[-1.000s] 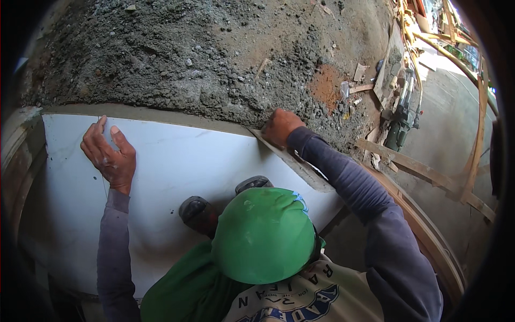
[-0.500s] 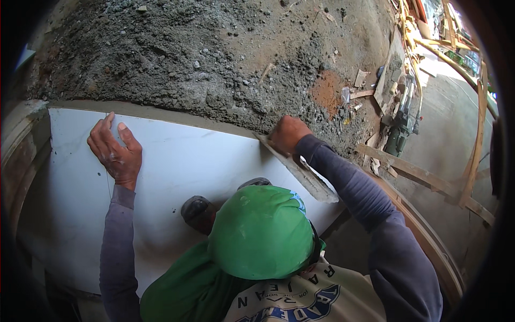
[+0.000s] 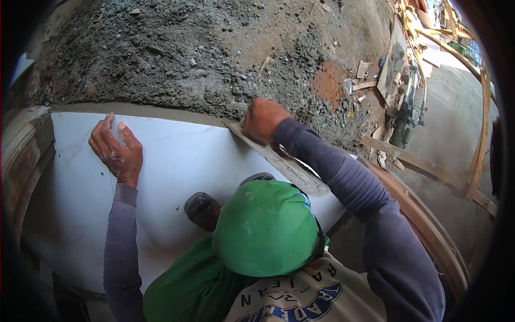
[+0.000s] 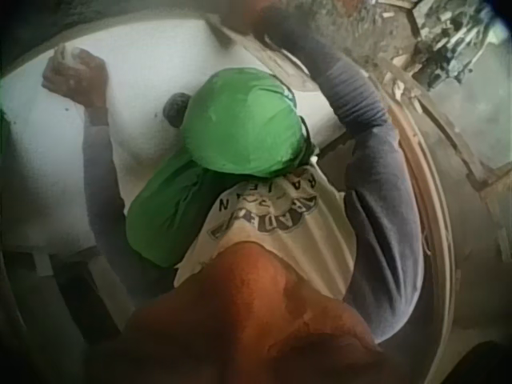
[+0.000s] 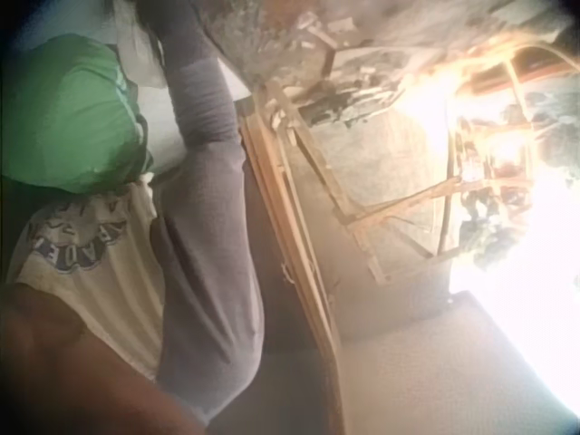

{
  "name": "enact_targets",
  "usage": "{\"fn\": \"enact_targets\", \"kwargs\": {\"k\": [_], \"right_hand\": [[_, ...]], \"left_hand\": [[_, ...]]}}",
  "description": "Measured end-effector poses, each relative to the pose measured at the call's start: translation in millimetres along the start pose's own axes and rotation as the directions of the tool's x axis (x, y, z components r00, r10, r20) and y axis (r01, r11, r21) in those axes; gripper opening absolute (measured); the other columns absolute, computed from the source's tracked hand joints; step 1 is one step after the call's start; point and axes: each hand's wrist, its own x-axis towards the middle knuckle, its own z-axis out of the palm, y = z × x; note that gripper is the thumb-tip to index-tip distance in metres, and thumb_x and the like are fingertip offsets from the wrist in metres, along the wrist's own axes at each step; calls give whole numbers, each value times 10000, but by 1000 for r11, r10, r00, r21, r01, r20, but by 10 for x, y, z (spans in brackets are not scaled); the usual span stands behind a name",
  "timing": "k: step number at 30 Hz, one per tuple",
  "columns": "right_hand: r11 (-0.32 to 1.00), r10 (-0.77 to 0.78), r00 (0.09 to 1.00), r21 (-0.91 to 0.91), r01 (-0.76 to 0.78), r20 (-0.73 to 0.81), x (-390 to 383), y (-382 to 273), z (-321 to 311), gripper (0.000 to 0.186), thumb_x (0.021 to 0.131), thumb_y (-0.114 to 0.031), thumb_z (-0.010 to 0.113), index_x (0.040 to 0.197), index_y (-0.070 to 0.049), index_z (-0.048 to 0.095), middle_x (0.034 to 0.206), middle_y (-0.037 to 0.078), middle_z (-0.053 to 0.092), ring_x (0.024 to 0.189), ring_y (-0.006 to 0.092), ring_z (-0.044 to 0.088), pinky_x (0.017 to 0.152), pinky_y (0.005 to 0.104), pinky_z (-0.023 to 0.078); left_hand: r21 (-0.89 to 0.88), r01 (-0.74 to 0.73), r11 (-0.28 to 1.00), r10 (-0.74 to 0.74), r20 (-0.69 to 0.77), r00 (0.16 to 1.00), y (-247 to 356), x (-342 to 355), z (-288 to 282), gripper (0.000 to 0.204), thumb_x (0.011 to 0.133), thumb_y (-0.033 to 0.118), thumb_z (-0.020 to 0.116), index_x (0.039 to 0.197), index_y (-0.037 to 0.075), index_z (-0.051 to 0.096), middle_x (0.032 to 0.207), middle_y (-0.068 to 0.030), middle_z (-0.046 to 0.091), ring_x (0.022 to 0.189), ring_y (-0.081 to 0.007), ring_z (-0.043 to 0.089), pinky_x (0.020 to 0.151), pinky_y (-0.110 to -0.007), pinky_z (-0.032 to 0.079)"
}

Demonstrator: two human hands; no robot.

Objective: The person smooths cement along the edge of a floor tile using a wooden trowel and presses the tile into position.

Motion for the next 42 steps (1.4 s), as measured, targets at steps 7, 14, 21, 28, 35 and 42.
{"fn": "enact_targets", "kwargs": {"k": [7,14,21,28,35,42], "right_hand": [[929,-5,997,-370,32,72,159,1887,490,394,931,-373,641,983,-20,807,990,241,774,907,402,763,879,484,603],[999,3,999,-40,-1,48,67,1042,228,456,865,-388,715,964,49,797,1059,288,770,1017,380,774,930,466,600],[980,107,991,-180,-90,82,-172,2281,345,344,939,-299,627,1080,-44,811,1017,234,780,969,400,757,927,474,591],[997,-69,994,36,72,-89,37,1489,370,385,904,-381,674,1106,-84,815,1075,245,773,1005,414,751,953,471,589],[971,63,998,-228,-66,-21,-34,3062,573,338,948,-253,611,1147,-54,799,1013,241,779,904,410,760,897,461,601],[998,-9,993,55,15,-120,-16,2212,520,392,928,-332,627,1156,-62,798,1081,262,768,1014,436,746,988,465,579]], "left_hand": [[-9,3,1000,-3,5,1000,70,48,15,310,1023,153,586,1308,33,596,1233,-146,600,1181,-352,557,1053,-498,441],[26,2,1000,-2,-5,1000,-35,-40,2,296,1028,181,577,1287,41,600,1224,-129,609,1165,-345,564,1039,-494,454],[25,13,1000,-13,-3,1000,-7,10,13,313,1028,170,589,1315,46,610,1258,-140,611,1205,-345,553,1069,-490,435],[65,-24,998,25,-20,999,-52,-22,20,304,1025,169,585,1310,61,592,1245,-115,611,1172,-324,564,1051,-480,447],[35,1,999,-1,-7,1000,60,0,72,304,1032,174,577,1314,61,587,1256,-117,610,1185,-324,560,1068,-478,441],[79,-9,997,9,-2,1000,-27,-59,25,313,1031,172,569,1321,57,580,1272,-125,596,1198,-334,548,1075,-483,438]]}}
